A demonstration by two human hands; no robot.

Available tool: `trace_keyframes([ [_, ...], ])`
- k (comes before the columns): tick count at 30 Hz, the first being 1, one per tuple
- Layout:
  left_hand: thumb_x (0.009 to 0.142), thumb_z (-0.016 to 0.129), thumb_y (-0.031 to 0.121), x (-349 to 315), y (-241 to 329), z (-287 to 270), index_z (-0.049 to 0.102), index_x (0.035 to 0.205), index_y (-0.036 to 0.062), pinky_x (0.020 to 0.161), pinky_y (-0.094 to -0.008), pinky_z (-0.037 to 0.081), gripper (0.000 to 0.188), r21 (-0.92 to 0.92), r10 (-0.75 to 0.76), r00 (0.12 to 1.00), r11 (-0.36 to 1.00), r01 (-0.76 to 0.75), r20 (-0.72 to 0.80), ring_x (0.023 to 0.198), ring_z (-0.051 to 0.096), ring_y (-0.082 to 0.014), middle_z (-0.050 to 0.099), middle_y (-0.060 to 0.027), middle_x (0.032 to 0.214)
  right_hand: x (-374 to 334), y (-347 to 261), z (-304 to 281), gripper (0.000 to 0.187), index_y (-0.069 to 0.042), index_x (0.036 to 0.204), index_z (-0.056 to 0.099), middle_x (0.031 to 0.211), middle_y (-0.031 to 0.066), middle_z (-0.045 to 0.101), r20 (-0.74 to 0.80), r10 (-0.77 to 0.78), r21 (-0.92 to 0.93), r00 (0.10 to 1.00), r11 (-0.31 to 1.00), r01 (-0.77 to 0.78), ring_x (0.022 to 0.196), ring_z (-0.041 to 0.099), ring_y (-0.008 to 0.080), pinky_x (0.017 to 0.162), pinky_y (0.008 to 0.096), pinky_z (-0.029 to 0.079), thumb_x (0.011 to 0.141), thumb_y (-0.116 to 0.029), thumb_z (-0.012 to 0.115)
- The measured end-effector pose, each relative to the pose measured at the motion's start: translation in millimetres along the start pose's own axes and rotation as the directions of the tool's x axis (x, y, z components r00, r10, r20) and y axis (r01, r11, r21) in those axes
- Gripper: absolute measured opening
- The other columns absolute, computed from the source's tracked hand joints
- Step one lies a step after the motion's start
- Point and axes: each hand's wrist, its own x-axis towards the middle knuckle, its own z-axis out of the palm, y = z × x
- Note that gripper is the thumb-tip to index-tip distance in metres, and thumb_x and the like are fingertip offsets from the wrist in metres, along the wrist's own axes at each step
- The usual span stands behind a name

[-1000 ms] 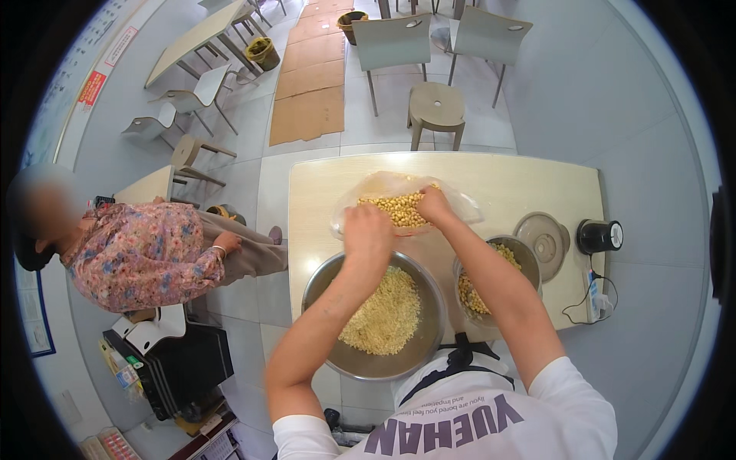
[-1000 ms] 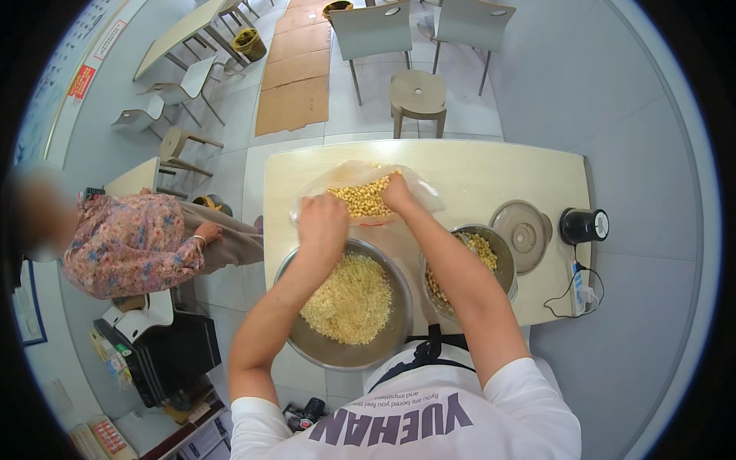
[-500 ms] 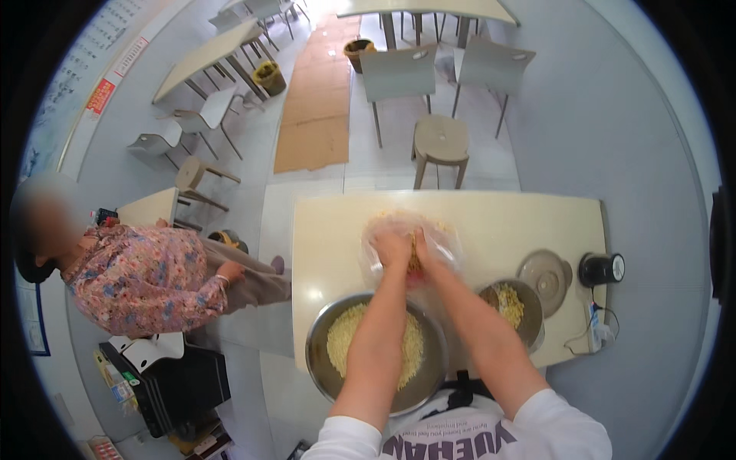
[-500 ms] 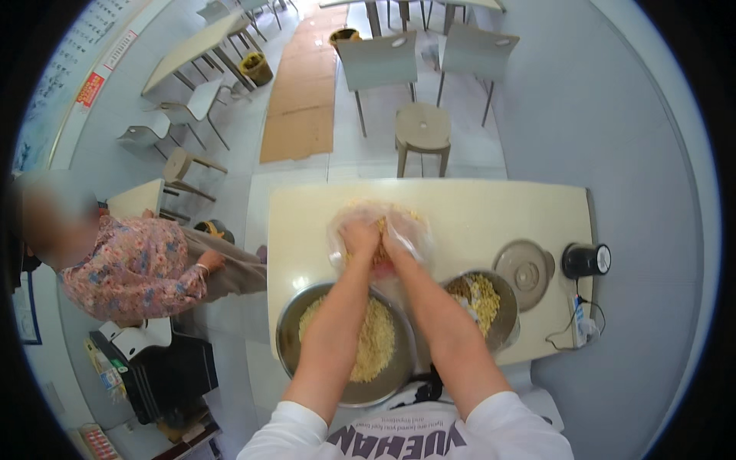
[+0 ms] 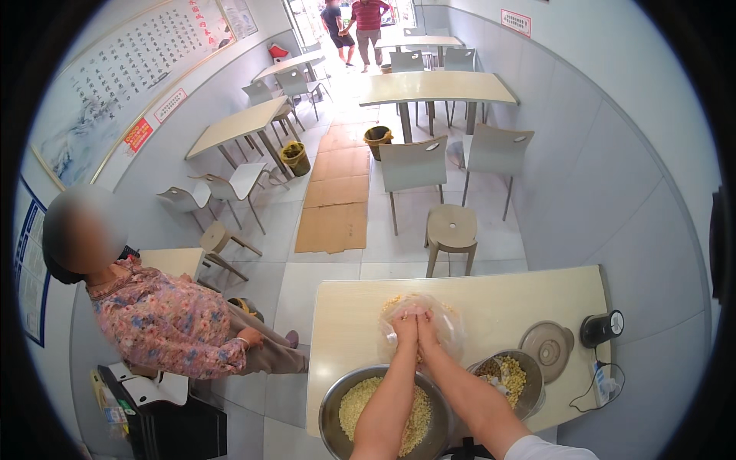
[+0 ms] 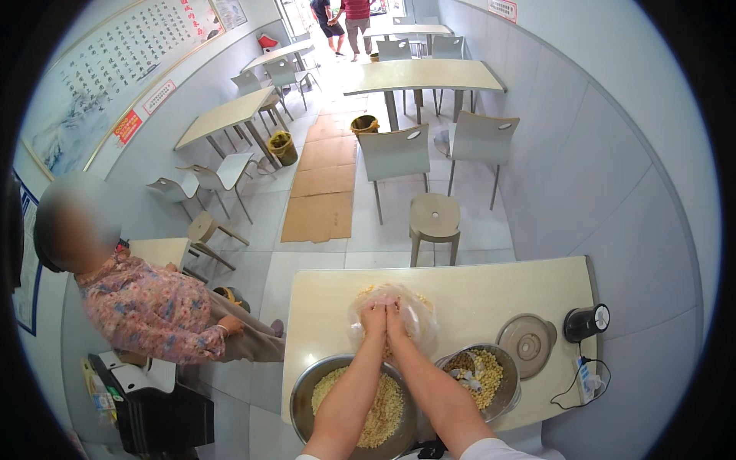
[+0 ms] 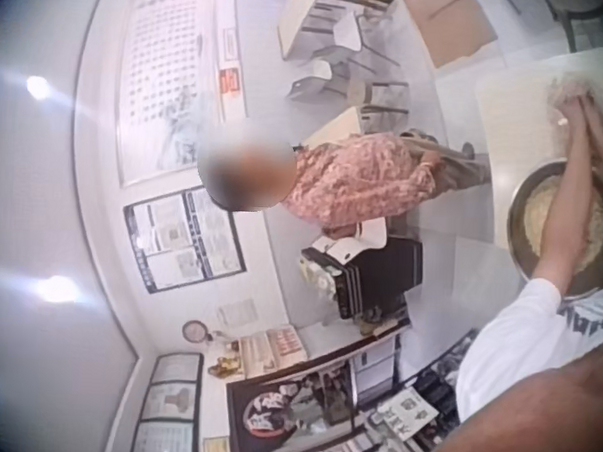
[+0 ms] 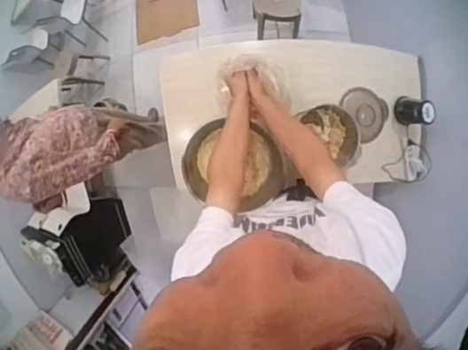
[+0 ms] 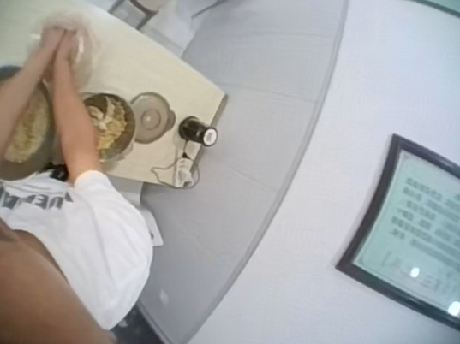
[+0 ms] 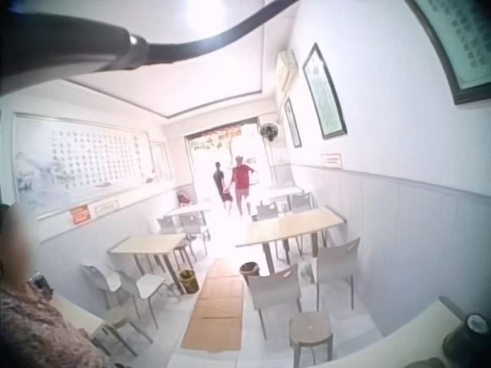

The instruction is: The person operates a food processor to grind soybeans into a coarse meal. They pour the ground soybeans into a large metal bowl, then scoop more whole soybeans from a plastic bag into the processor to continue the grinding process.

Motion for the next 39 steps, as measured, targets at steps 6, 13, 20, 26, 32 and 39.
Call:
trace_keyframes([
  [6,0.093,0.064,0.022,-3.1,-9.3,-3.1,0.069,0.096,-0.0007,0.069,-0.0283,0.051,0.023,-0.355,0.007,0.998,0.935,0.017,0.065,0.079,0.061,-0.0144,0.068,-0.0077,0.090,-50.5,-62.5,23.2,0.032,-0.006,0.121,0.063,0.106,0.0096,0.068,-0.060,-0.064,-0.190,0.996,0.981,0.052,0.094,0.063,0.0165,0.081,0.0287,0.052,0.097,-0.028,0.062],
  [13,0.095,0.064,0.026,-51.7,42.7,-14.5,0.068,0.099,0.0019,0.068,-0.0274,0.051,0.024,-0.317,-0.001,0.993,0.948,0.037,0.114,0.079,0.061,-0.0122,0.067,-0.0051,0.089,-58.5,-61.4,-0.4,0.023,-0.005,0.112,0.068,0.106,0.0083,0.068,0.003,-0.177,-0.207,0.984,0.963,0.174,0.094,0.063,0.0170,0.082,0.0296,0.052,0.099,-0.021,0.060],
  [20,0.096,0.064,0.026,-59.2,49.5,-41.4,0.067,0.101,0.0019,0.069,-0.0281,0.052,0.025,-0.319,0.030,0.999,0.948,-0.018,0.034,0.080,0.061,-0.0130,0.068,-0.0070,0.091,-90.1,-67.2,20.4,0.020,-0.003,0.111,0.069,0.108,0.0099,0.068,0.092,-0.268,-0.153,0.959,0.948,0.280,0.100,0.063,0.0192,0.088,0.0315,0.050,0.097,-0.016,0.061],
  [26,0.098,0.062,0.027,-87.2,81.1,-53.9,0.065,0.101,0.0027,0.070,-0.0287,0.051,0.025,-0.192,0.175,0.983,0.968,-0.163,0.050,0.083,0.059,-0.0123,0.066,-0.0046,0.090,-122.7,-93.7,17.8,0.026,-0.003,0.111,0.069,0.109,0.0114,0.069,0.099,-0.369,-0.147,0.924,0.913,0.380,0.104,0.063,0.0232,0.093,0.0345,0.049,0.097,-0.023,0.060],
  [32,0.099,0.061,0.025,-179.8,110.3,-52.1,0.062,0.099,0.0039,0.067,-0.0266,0.050,0.021,-0.236,0.115,0.971,0.970,-0.065,0.208,0.077,0.057,-0.0107,0.064,-0.0031,0.087,-201.2,-142.9,-28.7,0.023,-0.002,0.110,0.066,0.115,0.0125,0.065,-0.028,-0.394,-0.190,0.919,0.904,0.382,0.110,0.060,0.0247,0.097,0.0350,0.047,0.098,-0.020,0.060],
  [39,0.098,0.062,0.022,-252.0,99.0,26.7,0.064,0.106,0.0026,0.069,-0.0249,0.050,0.021,-0.261,0.121,0.925,0.965,-0.024,0.361,0.080,0.058,-0.0105,0.064,-0.0039,0.092,-209.5,-181.7,-119.1,0.021,-0.002,0.110,0.066,0.114,0.0106,0.064,-0.201,-0.450,-0.160,0.870,0.891,0.424,0.109,0.059,0.0221,0.095,0.0331,0.047,0.098,-0.018,0.060],
])
